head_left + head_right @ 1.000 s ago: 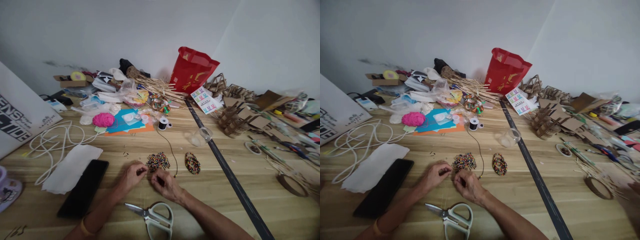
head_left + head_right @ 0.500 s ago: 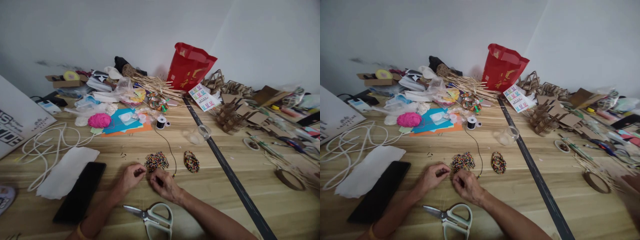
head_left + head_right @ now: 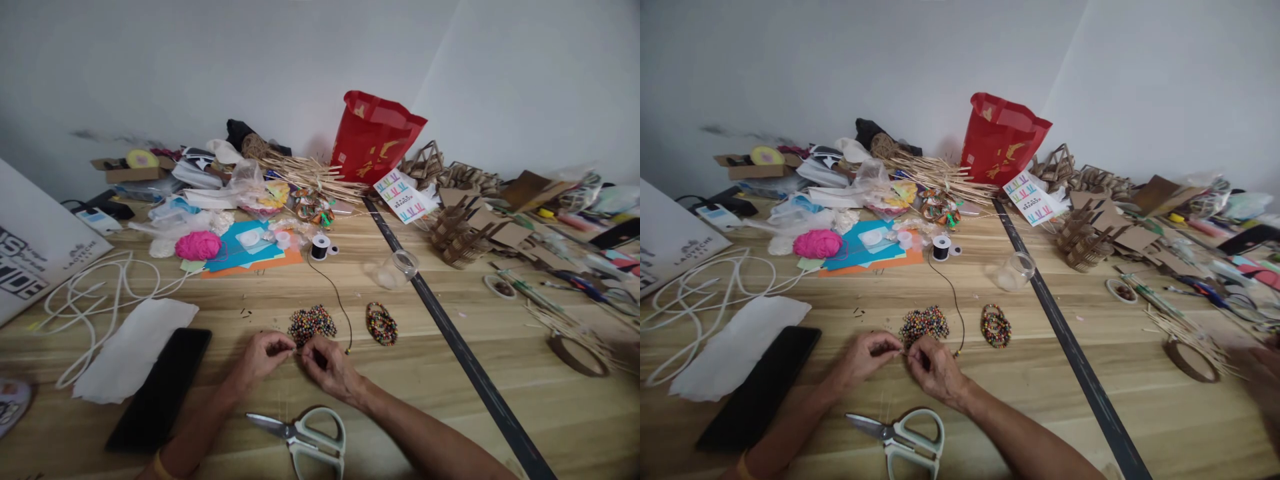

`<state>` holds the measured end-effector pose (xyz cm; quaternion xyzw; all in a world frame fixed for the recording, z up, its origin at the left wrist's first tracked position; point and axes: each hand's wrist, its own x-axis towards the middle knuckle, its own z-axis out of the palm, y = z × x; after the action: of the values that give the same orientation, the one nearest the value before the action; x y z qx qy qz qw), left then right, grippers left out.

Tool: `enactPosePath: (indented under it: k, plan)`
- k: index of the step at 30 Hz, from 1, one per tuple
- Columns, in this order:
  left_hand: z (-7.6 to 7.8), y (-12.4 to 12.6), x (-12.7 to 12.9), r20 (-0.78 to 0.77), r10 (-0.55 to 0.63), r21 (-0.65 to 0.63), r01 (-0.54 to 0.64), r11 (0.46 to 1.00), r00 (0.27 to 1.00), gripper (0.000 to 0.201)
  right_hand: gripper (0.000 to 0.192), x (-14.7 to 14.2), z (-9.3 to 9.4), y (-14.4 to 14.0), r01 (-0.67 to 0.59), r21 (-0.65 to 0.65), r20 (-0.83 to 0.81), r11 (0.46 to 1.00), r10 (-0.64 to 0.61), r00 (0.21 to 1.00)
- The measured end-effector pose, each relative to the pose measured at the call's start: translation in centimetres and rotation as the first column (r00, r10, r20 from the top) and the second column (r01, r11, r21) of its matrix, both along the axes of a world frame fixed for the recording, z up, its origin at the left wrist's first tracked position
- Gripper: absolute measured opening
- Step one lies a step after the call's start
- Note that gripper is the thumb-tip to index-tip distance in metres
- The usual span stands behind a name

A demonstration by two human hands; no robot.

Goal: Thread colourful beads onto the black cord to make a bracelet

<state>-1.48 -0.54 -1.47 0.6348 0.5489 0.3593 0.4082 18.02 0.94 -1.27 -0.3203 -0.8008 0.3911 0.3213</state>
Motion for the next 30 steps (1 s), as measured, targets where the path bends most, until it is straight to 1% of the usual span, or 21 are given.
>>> enactPosePath:
  k: [5, 9, 19, 30]
  plan:
    - [0.29, -0.1, 0.03, -0.021, -0.015, -0.003, 0.015, 1.0, 1.0, 0.011, 0.007, -0.07, -0.17, 0.05, 0.0, 0.002, -0.033, 1.0, 0.0, 0.999]
    - [0.52, -0.18, 0.08, -0.023, -0.019, 0.004, 0.019, 1.0, 1.0, 0.01, 0.007, -0.1, -0.15, 0.04, 0.004, 0.001, -0.025, 1.0, -0.004, 1.0]
    - [0.19, -0.15, 0.21, -0.014, -0.028, -0.012, 0.028, 1.0, 1.0, 0.006, 0.008, -0.11, -0.22, 0.06, 0.004, -0.002, -0.016, 1.0, -0.004, 1.0]
    - [0.14, -0.16, 0.15, -0.049, -0.04, 0.015, 0.041, 0.999, 0.998, 0.006, 0.007, -0.2, 0.05, 0.02, 0.009, -0.011, -0.02, 1.0, -0.009, 1.0]
